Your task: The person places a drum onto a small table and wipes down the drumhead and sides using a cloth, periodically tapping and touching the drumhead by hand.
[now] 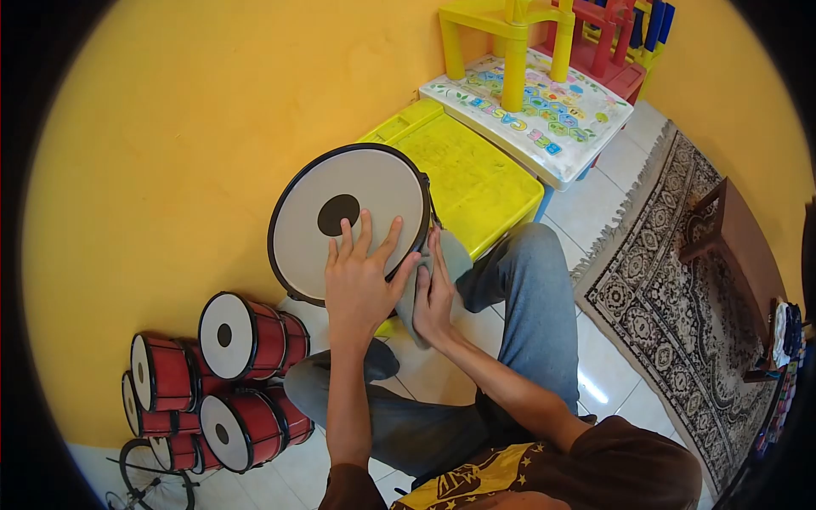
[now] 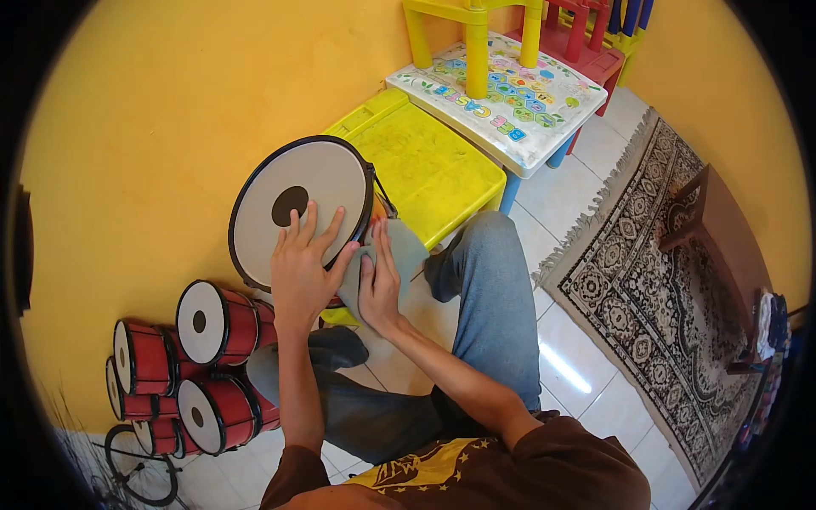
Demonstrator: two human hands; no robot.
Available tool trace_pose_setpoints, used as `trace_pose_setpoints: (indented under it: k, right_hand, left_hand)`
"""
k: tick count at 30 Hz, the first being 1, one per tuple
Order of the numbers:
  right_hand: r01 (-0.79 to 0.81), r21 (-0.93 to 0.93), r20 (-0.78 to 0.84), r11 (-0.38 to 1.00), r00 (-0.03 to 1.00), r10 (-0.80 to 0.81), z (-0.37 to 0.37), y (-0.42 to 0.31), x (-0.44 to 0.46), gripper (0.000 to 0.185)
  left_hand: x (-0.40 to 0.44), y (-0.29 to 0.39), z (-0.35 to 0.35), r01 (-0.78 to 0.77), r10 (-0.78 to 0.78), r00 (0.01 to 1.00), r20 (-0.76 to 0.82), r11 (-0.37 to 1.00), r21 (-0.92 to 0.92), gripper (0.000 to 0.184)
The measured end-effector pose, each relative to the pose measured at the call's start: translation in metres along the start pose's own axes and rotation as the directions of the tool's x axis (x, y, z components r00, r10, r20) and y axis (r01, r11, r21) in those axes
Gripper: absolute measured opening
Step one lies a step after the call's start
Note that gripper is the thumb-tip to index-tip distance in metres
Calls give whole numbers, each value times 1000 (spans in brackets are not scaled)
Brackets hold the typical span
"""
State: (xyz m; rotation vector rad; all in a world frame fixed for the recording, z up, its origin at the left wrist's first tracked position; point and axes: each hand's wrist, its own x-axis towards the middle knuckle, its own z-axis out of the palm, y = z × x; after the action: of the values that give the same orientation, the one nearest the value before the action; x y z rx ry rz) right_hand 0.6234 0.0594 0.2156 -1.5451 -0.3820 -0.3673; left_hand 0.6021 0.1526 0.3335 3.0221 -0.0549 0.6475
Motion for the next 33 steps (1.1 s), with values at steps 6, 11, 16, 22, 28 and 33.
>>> trace_pose_setpoints:
  k: [6,11,16,22,28,33]
  right_hand:
    - [-2,139,-58,990,998,10,-5,3,43,46]
    - [-69,142,-161,988,983,91,3,32,63,36]
    - [-238,1,-27,971,971,238,-13,25,50,35]
    - [-99,-37,-62,994,993,97,-12,-6,2,40]
    - [-60,50,-106,997,992,65,-6,-7,27,40]
    - [-95,28,-16,995,995,95,-9,22,60,40]
  left_hand:
    - [2,-1,-2,-37,38,999,-11,998,46,48]
    - [1,-1,-1,-58,59,998,-10,996,69,47]
    - [1,0,0,-77,79,997,-15,992,101,45]
    - [1,0,1,-71,74,997,-32,994,86,44]
    - [1,-1,1,-85,87,996,-36,994,73,43]
    - [2,0,2,-92,95,995,-36,993,81,42]
